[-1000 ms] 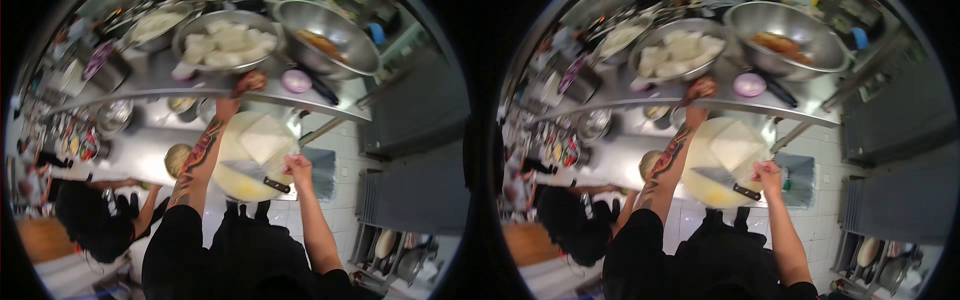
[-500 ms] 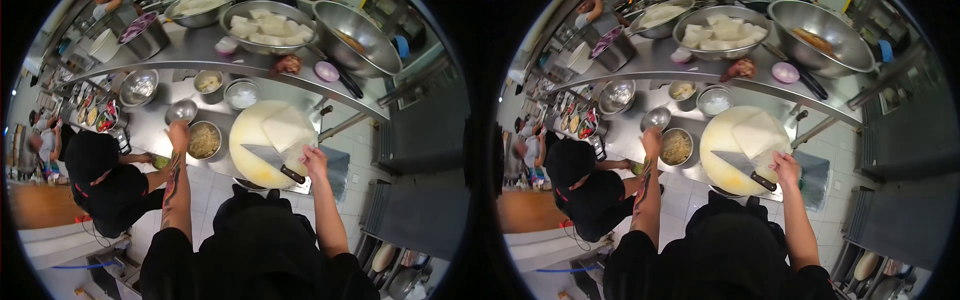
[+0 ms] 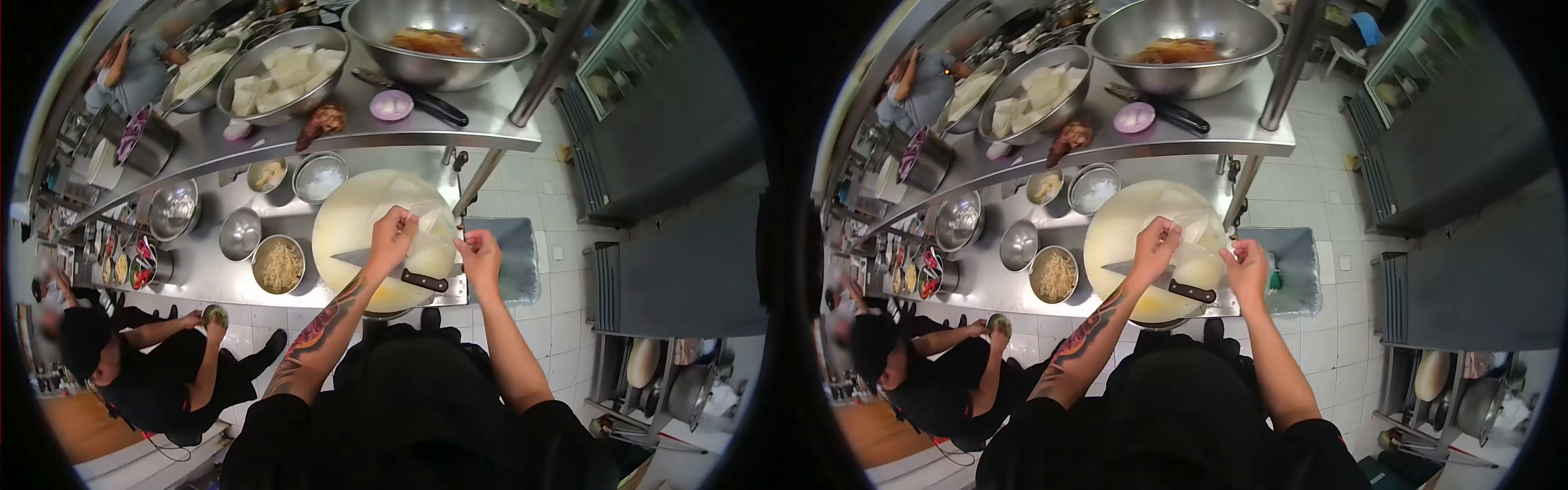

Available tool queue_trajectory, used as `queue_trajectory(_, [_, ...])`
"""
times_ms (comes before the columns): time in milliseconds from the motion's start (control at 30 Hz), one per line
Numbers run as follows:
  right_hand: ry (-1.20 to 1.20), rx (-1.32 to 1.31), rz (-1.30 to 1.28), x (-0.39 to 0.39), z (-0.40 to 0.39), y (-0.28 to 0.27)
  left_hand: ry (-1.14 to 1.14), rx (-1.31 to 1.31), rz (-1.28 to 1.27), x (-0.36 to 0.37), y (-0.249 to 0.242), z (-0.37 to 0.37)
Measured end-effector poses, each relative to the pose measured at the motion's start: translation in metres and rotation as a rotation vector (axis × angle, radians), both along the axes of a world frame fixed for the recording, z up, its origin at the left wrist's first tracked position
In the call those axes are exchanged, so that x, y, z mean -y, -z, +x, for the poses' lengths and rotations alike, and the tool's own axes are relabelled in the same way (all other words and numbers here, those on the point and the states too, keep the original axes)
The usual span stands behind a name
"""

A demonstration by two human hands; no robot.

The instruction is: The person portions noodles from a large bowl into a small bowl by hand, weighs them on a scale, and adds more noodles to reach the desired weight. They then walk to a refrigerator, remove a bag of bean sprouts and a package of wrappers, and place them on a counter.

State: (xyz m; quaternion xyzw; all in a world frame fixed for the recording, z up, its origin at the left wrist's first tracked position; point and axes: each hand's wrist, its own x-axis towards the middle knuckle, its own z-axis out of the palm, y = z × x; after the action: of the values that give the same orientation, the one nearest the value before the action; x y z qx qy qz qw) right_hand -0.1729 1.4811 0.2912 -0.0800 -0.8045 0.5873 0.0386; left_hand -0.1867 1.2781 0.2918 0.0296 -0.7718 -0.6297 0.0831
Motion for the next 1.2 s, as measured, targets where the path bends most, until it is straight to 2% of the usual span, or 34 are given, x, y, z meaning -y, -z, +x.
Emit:
queue_trajectory(33, [0.025,-0.260,0.228,0.001,0.010,-0.022,0.027,-0.022,0.058,-0.004,0.003,-0.001])
queue_trajectory(100, [-0.101,-0.450,0.094,0.018,0.019,-0.047,0.053,-0.032,0.082,-0.019,-0.013,0.005])
queue_trajectory(167, [-0.229,-0.318,0.080,0.027,0.002,-0.026,0.134,-0.024,0.221,-0.033,-0.024,0.012])
queue_trajectory(200, [-0.217,-0.320,0.085,0.025,-0.008,-0.010,0.147,-0.027,0.224,-0.033,-0.023,0.014])
queue_trajectory(267, [-0.244,-0.193,0.467,0.025,-0.029,0.019,0.363,-0.251,-0.116,-0.020,-0.022,0.012])
queue_trajectory(300, [-0.244,-0.195,0.467,0.026,-0.035,0.024,0.362,-0.253,-0.116,-0.006,-0.014,0.005])
queue_trajectory(367, [-0.197,-0.117,0.440,0.024,-0.045,0.033,-0.016,-0.356,-0.484,0.026,0.016,-0.020])
queue_trajectory(400, [-0.196,-0.116,0.440,0.025,-0.049,0.034,-0.015,-0.355,-0.483,0.037,0.030,-0.030])
queue_trajectory(433, [-0.189,-0.014,0.452,0.027,-0.054,0.035,-0.070,-0.205,-0.653,0.046,0.043,-0.039])
queue_trajectory(467, [-0.182,0.086,0.463,0.029,-0.058,0.036,-0.126,-0.052,-0.820,0.051,0.048,-0.048])
queue_trajectory(500, [-0.183,0.083,0.463,0.030,-0.066,0.046,-0.129,-0.053,-0.820,0.050,0.037,-0.056])
queue_trajectory(567, [-0.155,0.186,0.311,0.034,-0.077,0.067,0.097,0.409,-0.544,0.045,0.018,-0.067])
queue_trajectory(700, [-0.213,0.273,0.134,0.029,-0.078,0.076,0.176,0.258,-0.406,0.045,0.030,-0.069])
queue_trajectory(767, [-0.198,0.085,-0.113,0.023,-0.061,0.062,0.250,0.109,0.056,0.044,0.035,-0.058])
queue_trajectory(800, [-0.189,0.081,-0.117,0.016,-0.049,0.038,0.260,0.107,0.051,0.038,0.021,-0.049])
queue_trajectory(867, [-0.231,0.115,-0.465,-0.007,-0.020,-0.013,0.263,0.180,0.273,0.011,-0.027,-0.023])
queue_trajectory(900, [-0.211,0.116,-0.469,-0.020,-0.012,-0.015,0.282,0.189,0.270,-0.007,-0.033,-0.013])
queue_trajectory(967, [-0.243,0.221,-0.661,-0.051,0.001,-0.017,0.363,0.207,0.327,-0.046,-0.043,-0.005])
queue_trajectory(1000, [-0.209,0.241,-0.748,-0.068,0.007,-0.007,0.391,0.206,0.320,-0.063,-0.052,-0.006])
queue_trajectory(1067, [-0.125,0.174,-0.772,-0.100,0.021,0.014,0.457,0.052,-0.357,-0.094,-0.064,-0.007])
queue_trajectory(1100, [-0.067,0.124,-0.789,-0.113,0.029,0.015,0.475,0.049,-0.358,-0.111,-0.056,-0.010])
queue_trajectory(1167, [0.006,0.109,-0.784,-0.140,0.046,0.028,0.417,-0.368,-0.425,-0.141,-0.035,-0.020])
queue_trajectory(1200, [0.073,0.066,-0.765,-0.154,0.051,0.046,0.431,-0.345,-0.483,-0.154,-0.035,-0.024])
